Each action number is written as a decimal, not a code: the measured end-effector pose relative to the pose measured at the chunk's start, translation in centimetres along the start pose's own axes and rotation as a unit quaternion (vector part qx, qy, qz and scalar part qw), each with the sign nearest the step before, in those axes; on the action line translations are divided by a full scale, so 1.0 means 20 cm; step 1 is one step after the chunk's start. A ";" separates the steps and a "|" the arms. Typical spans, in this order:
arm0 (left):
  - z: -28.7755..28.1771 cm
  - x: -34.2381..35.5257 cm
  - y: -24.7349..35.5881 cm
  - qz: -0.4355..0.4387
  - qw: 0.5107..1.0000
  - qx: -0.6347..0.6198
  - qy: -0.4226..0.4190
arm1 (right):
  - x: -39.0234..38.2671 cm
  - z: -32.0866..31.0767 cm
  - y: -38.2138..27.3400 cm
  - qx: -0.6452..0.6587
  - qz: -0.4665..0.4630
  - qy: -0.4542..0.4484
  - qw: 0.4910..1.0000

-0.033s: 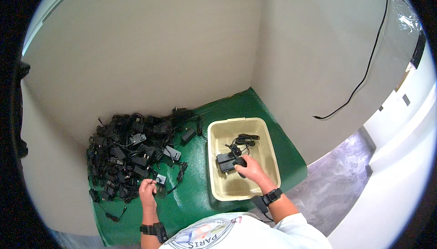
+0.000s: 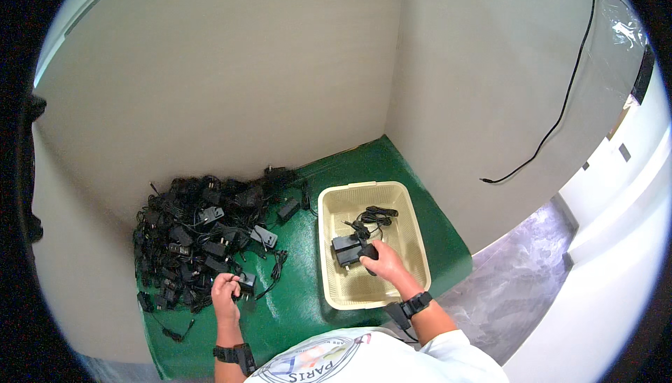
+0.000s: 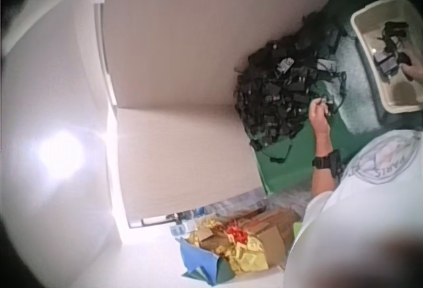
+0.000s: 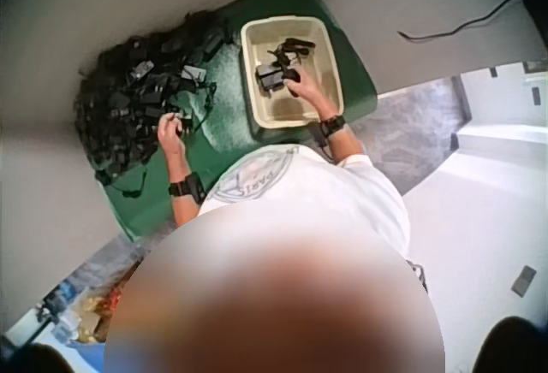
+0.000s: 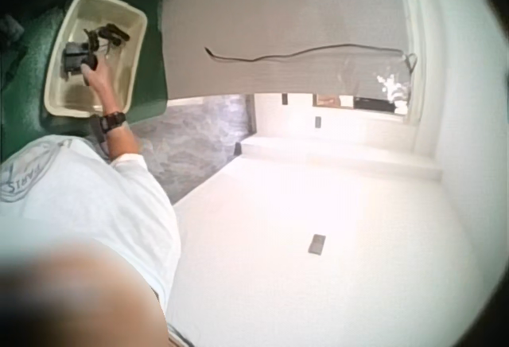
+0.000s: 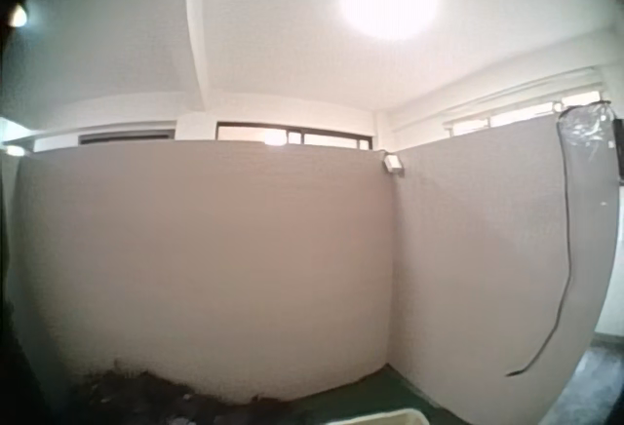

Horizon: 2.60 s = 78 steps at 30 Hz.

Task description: The person picks up black power adapters from a pile on a green table and places them into a beige plastic basket. They then carry the basket to a larger container and transfer the adapters into it. The person returns to the table and repeats the process of sorting adapters into the basket.

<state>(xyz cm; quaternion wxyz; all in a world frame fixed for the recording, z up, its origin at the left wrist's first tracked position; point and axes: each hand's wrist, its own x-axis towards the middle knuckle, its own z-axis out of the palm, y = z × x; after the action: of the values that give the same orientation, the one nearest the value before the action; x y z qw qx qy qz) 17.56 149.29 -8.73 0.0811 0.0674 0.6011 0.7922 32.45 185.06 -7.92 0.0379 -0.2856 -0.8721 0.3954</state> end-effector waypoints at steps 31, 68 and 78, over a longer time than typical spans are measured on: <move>0.85 0.03 -0.40 0.136 0.889 0.227 -0.374 | -0.18 -0.04 0.28 -0.027 -0.085 0.095 0.992; -0.49 -0.09 -0.59 0.174 0.810 0.551 0.097 | 0.73 1.12 -0.63 -0.200 -0.202 -0.147 0.947; -0.48 -0.07 -0.60 0.168 0.808 0.557 0.097 | 0.70 1.20 -0.61 0.039 -0.043 -0.225 0.973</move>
<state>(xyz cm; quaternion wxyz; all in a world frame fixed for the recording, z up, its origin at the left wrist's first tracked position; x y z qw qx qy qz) 17.42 143.05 -22.89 -0.1634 0.1239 0.9231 0.3252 8.05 170.06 -17.89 -0.1311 -0.1501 -0.8536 0.4813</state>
